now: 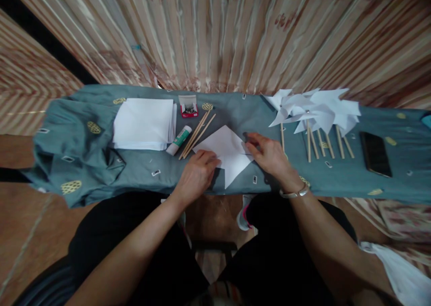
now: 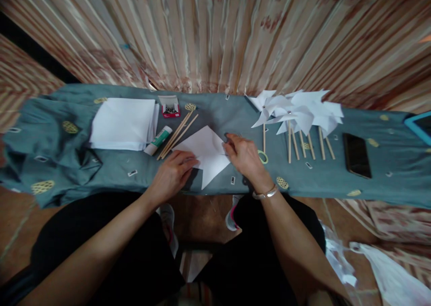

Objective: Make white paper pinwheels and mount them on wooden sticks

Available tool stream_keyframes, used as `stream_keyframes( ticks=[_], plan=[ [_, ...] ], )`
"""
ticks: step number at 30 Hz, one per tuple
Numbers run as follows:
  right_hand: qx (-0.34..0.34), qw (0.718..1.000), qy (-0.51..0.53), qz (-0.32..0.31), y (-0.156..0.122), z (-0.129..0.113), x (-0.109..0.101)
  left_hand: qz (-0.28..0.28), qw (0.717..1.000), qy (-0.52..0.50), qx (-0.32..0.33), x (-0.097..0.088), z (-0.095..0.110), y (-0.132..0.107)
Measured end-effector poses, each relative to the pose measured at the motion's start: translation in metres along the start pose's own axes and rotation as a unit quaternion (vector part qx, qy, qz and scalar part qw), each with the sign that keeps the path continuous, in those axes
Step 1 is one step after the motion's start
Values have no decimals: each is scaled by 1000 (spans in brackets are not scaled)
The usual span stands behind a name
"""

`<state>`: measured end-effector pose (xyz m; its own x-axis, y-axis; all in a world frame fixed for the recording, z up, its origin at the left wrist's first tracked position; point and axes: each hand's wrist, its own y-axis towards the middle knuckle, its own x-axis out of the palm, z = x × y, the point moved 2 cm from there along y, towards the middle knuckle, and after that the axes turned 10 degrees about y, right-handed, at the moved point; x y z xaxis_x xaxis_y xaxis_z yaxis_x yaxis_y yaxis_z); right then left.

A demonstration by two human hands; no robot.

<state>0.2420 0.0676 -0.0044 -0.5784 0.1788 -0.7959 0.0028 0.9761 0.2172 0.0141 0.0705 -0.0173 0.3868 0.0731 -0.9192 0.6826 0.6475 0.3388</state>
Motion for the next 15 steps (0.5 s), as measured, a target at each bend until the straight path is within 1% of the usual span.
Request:
stream_keyframes(
  ticks=[3,6,9,11,13,15],
  plan=[
    [44,999,8,-24,-17,1,-6,9,1000,22,-17,-4,-7,-3],
    [62,997,15,-35,-29,0,-8,14,999,24,-21,-7,0,-5],
    [41,999,21,0,-32,0,-10,5,1000,-12,14,-7,18,-4],
    [15,999,25,20,-30,1,-9,-23,998,-28,42,-4,30,-3],
    [-6,999,28,26,-25,3,-6,-56,997,-25,56,0,38,-2],
    [-18,999,28,14,-18,5,-1,-81,995,-17,58,3,41,-1]
  ],
)
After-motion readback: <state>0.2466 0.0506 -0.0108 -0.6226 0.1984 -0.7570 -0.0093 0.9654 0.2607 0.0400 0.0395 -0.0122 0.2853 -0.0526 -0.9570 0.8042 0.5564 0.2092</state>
